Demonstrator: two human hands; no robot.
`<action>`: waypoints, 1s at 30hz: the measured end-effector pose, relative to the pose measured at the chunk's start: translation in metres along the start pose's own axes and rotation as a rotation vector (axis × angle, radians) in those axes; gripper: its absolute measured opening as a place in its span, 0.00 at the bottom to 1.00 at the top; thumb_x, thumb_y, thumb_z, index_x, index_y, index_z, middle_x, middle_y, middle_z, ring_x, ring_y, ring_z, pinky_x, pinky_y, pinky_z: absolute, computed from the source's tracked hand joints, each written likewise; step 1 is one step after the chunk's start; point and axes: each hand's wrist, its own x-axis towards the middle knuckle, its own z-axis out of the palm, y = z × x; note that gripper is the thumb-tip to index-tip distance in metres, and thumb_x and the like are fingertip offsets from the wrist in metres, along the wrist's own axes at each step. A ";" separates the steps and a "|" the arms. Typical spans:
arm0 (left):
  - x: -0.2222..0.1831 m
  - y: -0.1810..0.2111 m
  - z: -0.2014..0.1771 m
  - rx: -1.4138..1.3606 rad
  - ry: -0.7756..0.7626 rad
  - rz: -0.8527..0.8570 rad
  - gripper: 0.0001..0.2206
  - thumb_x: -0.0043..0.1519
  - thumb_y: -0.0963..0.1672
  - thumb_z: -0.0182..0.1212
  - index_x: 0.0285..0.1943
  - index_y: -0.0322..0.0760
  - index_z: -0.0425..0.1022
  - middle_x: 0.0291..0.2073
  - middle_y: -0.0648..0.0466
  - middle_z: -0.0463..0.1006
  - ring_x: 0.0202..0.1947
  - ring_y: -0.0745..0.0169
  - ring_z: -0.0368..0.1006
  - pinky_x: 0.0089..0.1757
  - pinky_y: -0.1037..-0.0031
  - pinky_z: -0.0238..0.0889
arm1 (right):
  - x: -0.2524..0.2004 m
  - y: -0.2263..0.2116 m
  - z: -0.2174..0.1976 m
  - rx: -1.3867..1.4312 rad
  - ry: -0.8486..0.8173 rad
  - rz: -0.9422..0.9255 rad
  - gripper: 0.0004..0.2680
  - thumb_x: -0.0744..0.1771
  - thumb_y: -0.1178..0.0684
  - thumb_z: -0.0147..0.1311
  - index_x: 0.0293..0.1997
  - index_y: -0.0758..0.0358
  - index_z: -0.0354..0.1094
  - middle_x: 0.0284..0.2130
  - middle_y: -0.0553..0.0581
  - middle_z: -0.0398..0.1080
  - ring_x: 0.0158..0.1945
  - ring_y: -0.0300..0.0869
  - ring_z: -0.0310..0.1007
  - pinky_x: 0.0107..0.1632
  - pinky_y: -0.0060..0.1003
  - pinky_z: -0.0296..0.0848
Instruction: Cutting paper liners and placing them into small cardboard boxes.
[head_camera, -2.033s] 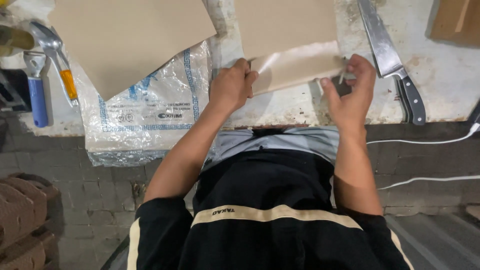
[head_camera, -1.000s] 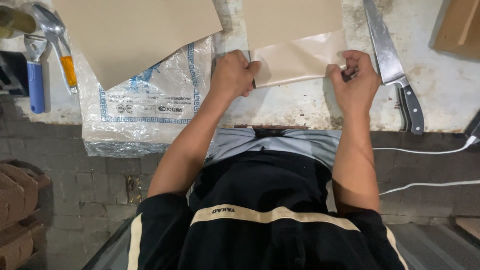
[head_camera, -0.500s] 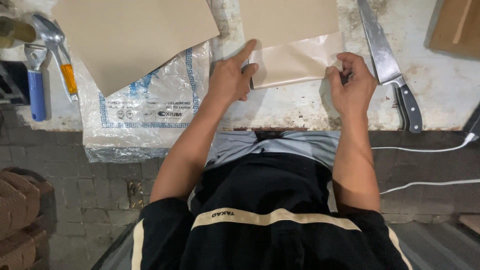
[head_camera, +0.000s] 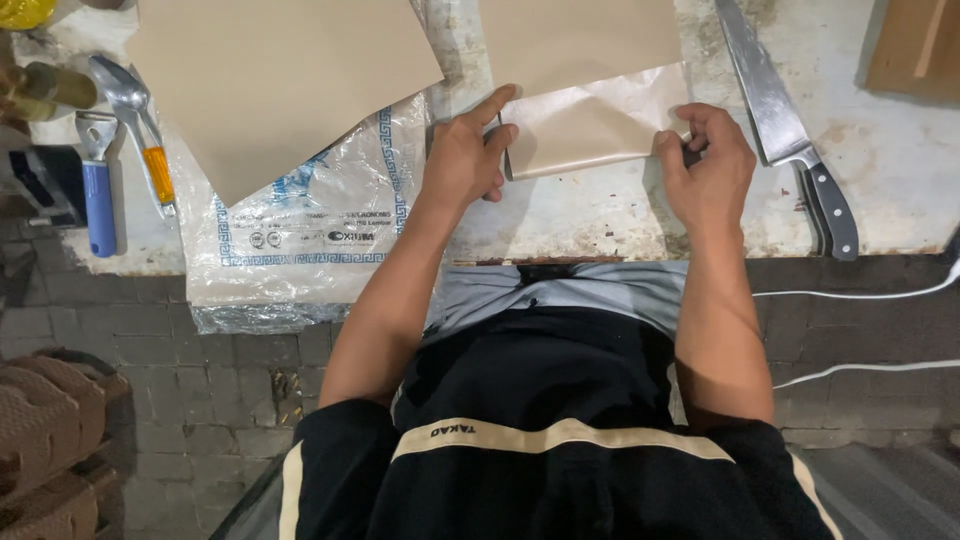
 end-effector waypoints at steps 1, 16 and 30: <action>-0.001 0.000 0.000 0.002 0.001 0.006 0.21 0.65 0.45 0.50 0.70 0.53 0.64 0.14 0.51 0.76 0.10 0.64 0.72 0.25 0.77 0.77 | 0.000 -0.001 0.000 -0.014 0.004 -0.003 0.07 0.68 0.58 0.56 0.49 0.65 0.71 0.31 0.53 0.64 0.33 0.42 0.63 0.40 0.39 0.67; 0.026 -0.025 0.008 0.312 0.123 0.186 0.18 0.62 0.46 0.51 0.62 0.55 0.69 0.22 0.50 0.80 0.22 0.51 0.74 0.33 0.62 0.72 | 0.001 0.000 -0.002 -0.064 -0.068 -0.014 0.07 0.69 0.56 0.54 0.50 0.62 0.72 0.39 0.56 0.71 0.35 0.45 0.63 0.41 0.42 0.66; 0.012 -0.042 0.038 0.745 0.319 0.978 0.24 0.66 0.57 0.54 0.56 0.38 0.77 0.62 0.49 0.69 0.66 0.50 0.57 0.60 0.43 0.43 | 0.003 -0.007 0.004 -0.124 -0.056 -0.061 0.09 0.68 0.53 0.61 0.50 0.66 0.70 0.43 0.59 0.71 0.44 0.52 0.66 0.46 0.45 0.66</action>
